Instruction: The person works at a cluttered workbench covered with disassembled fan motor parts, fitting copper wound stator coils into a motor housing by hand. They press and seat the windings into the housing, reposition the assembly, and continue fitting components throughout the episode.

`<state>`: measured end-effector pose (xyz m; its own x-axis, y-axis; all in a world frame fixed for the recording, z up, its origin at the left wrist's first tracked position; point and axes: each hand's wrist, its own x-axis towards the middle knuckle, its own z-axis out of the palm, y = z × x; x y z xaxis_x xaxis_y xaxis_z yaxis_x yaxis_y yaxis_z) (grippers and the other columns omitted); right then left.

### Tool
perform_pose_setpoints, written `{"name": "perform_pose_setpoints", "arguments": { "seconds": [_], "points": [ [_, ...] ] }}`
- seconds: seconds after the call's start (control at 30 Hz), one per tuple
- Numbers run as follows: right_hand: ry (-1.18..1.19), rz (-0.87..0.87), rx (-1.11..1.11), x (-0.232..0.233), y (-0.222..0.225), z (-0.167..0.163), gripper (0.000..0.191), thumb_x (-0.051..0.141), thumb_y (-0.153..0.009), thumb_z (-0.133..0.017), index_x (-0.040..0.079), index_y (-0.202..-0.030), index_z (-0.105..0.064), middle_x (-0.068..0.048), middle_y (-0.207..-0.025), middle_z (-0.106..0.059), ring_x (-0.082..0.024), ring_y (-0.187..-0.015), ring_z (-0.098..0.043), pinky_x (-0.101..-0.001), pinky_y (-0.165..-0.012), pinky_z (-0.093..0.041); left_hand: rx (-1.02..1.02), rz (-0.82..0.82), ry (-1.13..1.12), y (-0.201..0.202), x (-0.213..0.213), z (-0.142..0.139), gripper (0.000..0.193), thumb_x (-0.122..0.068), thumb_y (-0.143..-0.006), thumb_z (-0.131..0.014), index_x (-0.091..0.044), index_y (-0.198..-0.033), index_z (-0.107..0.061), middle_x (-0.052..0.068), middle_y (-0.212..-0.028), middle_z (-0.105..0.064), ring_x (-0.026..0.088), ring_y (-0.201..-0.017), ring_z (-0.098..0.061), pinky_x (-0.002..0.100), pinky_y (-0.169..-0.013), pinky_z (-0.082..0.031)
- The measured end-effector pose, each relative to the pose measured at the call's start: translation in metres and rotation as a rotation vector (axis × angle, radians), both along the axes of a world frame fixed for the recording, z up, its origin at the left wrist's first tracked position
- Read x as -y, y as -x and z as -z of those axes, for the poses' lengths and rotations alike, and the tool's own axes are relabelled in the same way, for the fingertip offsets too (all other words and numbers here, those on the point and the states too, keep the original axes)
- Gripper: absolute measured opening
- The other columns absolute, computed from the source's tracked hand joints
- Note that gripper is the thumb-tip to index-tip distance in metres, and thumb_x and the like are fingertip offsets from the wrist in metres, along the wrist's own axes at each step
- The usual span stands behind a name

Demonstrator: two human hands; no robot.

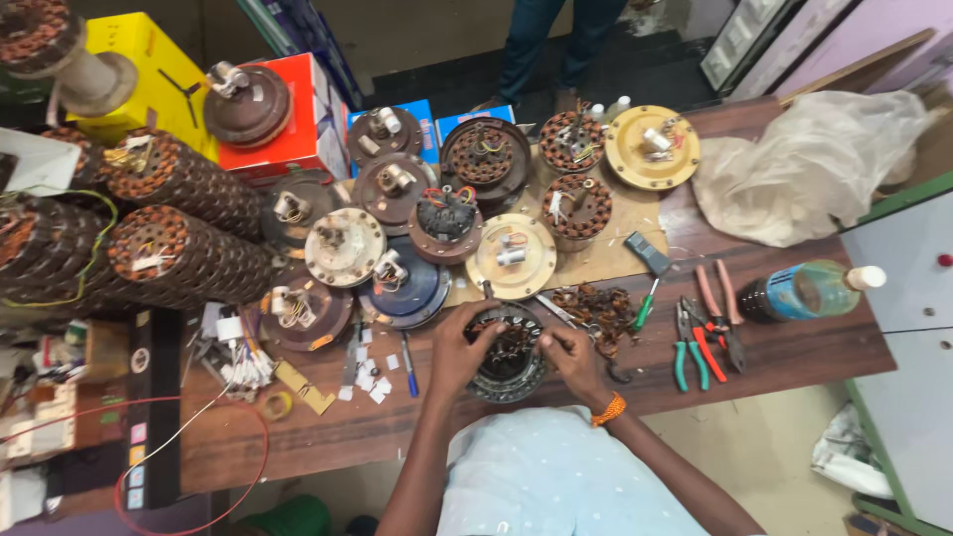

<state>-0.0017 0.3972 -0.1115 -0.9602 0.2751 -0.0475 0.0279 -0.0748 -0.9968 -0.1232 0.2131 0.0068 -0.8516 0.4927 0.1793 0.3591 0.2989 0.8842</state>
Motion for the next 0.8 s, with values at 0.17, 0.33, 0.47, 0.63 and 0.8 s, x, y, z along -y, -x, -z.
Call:
{"name": "perform_pose_setpoints", "arguments": {
  "seconds": [0.17, 0.33, 0.47, 0.63, 0.8],
  "points": [
    [0.19, -0.081, 0.073, -0.003, 0.015, -0.026, 0.038, 0.032, -0.107, -0.057, -0.001, -0.091, -0.066, 0.003, -0.063, -0.048, -0.006, -0.056, -0.048, -0.0238, -0.053, -0.042, 0.056, 0.01, 0.006, 0.007, 0.0, 0.003, 0.032, -0.011, -0.081, -0.08, -0.006, -0.111, -0.071, 0.011, -0.105, -0.075, 0.027, -0.095, -0.073, 0.036, -0.083, -0.056],
    [0.235, -0.203, 0.243, -0.003, 0.021, -0.084, 0.038, 0.037, -0.102, -0.05, 0.004, -0.098, -0.07, 0.001, -0.064, -0.056, -0.007, -0.057, -0.058, -0.0236, -0.055, -0.051, 0.032, 0.035, -0.036, 0.014, 0.008, 0.002, 0.032, -0.011, -0.083, -0.08, -0.005, -0.113, -0.07, 0.012, -0.106, -0.074, 0.028, -0.097, -0.073, 0.036, -0.085, -0.055],
    [0.09, -0.333, 0.359, 0.001, 0.023, -0.11, 0.032, 0.032, -0.1, -0.057, 0.005, -0.106, -0.073, 0.004, -0.063, -0.054, -0.005, -0.055, -0.05, -0.0228, -0.049, -0.041, 0.024, 0.039, -0.055, 0.017, 0.019, 0.003, 0.032, -0.012, -0.083, -0.079, -0.006, -0.113, -0.071, 0.012, -0.106, -0.074, 0.028, -0.098, -0.072, 0.037, -0.085, -0.055],
    [-0.009, -0.25, 0.328, 0.008, 0.028, -0.108, 0.035, 0.032, -0.104, -0.059, 0.001, -0.097, -0.073, 0.009, -0.061, -0.04, -0.003, -0.052, -0.033, -0.024, -0.045, -0.024, 0.048, 0.034, -0.066, 0.021, 0.028, 0.003, 0.032, -0.015, -0.082, -0.08, -0.006, -0.111, -0.071, 0.012, -0.105, -0.074, 0.028, -0.096, -0.073, 0.038, -0.085, -0.056],
    [0.303, -0.134, 0.278, -0.001, 0.021, -0.093, 0.035, 0.033, -0.104, -0.053, 0.003, -0.09, -0.065, 0.009, -0.055, -0.031, -0.004, -0.046, -0.026, -0.0253, -0.043, -0.021, 0.061, 0.024, -0.056, 0.022, 0.029, 0.006, 0.032, -0.017, -0.081, -0.081, -0.006, -0.11, -0.073, 0.012, -0.104, -0.075, 0.028, -0.095, -0.073, 0.039, -0.085, -0.055]
  ]
}}
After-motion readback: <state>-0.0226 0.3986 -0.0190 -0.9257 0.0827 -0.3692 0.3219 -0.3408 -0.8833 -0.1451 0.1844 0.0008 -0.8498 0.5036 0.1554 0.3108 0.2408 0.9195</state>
